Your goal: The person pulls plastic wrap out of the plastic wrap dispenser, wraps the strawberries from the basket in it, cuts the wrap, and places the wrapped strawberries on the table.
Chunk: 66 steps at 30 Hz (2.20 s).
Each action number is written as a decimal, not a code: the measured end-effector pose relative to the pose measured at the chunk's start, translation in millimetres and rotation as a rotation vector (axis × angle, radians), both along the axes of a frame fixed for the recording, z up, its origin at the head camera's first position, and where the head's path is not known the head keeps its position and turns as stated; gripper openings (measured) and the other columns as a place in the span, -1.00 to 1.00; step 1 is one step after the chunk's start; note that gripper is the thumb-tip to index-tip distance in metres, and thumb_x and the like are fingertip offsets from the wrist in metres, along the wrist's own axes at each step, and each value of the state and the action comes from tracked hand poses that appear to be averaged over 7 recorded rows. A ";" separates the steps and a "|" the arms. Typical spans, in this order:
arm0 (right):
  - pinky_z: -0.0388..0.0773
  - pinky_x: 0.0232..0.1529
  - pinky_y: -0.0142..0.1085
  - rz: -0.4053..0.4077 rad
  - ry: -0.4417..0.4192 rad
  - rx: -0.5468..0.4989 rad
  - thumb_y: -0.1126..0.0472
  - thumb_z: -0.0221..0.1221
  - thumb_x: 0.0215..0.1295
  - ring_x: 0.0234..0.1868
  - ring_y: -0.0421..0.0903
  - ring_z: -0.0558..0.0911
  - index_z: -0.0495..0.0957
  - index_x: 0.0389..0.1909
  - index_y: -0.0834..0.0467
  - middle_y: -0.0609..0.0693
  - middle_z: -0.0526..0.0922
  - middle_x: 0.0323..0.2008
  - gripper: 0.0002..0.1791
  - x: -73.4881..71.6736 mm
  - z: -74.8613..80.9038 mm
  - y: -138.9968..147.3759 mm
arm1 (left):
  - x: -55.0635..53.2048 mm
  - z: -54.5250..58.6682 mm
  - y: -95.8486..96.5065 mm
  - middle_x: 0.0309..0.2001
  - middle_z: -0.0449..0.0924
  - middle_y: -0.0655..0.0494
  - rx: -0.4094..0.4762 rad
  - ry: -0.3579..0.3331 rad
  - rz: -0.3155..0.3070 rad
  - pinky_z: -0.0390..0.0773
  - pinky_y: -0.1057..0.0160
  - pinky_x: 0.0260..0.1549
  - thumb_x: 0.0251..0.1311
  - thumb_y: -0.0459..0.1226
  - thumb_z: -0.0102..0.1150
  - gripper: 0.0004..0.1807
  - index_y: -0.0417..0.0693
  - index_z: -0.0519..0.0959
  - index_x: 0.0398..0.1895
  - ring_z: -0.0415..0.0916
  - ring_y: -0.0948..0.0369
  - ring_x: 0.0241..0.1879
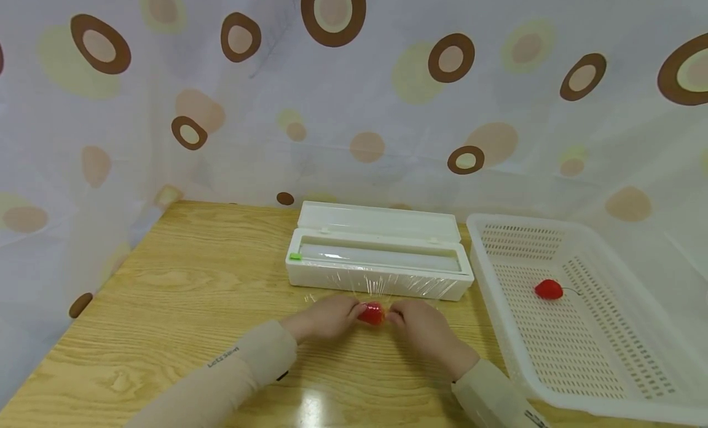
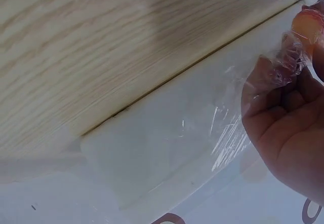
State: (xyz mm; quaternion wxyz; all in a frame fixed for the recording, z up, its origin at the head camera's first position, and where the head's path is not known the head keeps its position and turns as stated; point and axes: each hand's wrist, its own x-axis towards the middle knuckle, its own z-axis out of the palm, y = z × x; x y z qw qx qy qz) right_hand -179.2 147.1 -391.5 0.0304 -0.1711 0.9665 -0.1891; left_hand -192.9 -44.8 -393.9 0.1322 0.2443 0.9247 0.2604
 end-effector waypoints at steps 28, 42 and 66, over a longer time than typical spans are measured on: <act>0.29 -0.43 -0.29 0.010 -0.132 -0.041 0.09 -0.03 0.41 -0.54 -0.16 0.34 0.45 -0.58 0.13 -0.10 0.33 -0.65 -0.65 -11.0 5.7 1.4 | 3.1 -0.1 -13.5 -0.39 0.62 0.14 0.017 0.435 0.240 0.45 0.26 -0.30 0.18 -0.30 0.17 -0.97 -0.03 0.58 -0.39 0.53 0.19 -0.33; 0.28 -0.49 -0.31 -0.024 -0.187 -0.048 0.07 -0.05 0.41 -0.56 -0.15 0.34 0.49 -0.53 0.15 -0.07 0.36 -0.64 -0.64 -11.4 13.5 1.2 | 9.6 -5.4 1.4 -0.17 0.56 0.13 -0.429 0.729 0.016 0.46 0.27 -0.07 0.14 -0.20 0.20 -0.73 -0.05 0.48 -0.11 0.49 0.19 -0.09; 0.42 -0.52 -0.36 0.227 0.824 0.381 0.13 0.46 -0.19 -0.43 -0.09 0.43 0.37 -0.36 0.20 0.00 0.39 -0.47 -0.51 7.9 -4.0 -2.1 | 8.7 -6.1 -0.2 -0.12 0.57 0.13 -0.564 0.754 -0.014 0.46 0.28 0.04 0.17 -0.27 0.18 -0.73 -0.08 0.51 -0.05 0.50 0.21 -0.07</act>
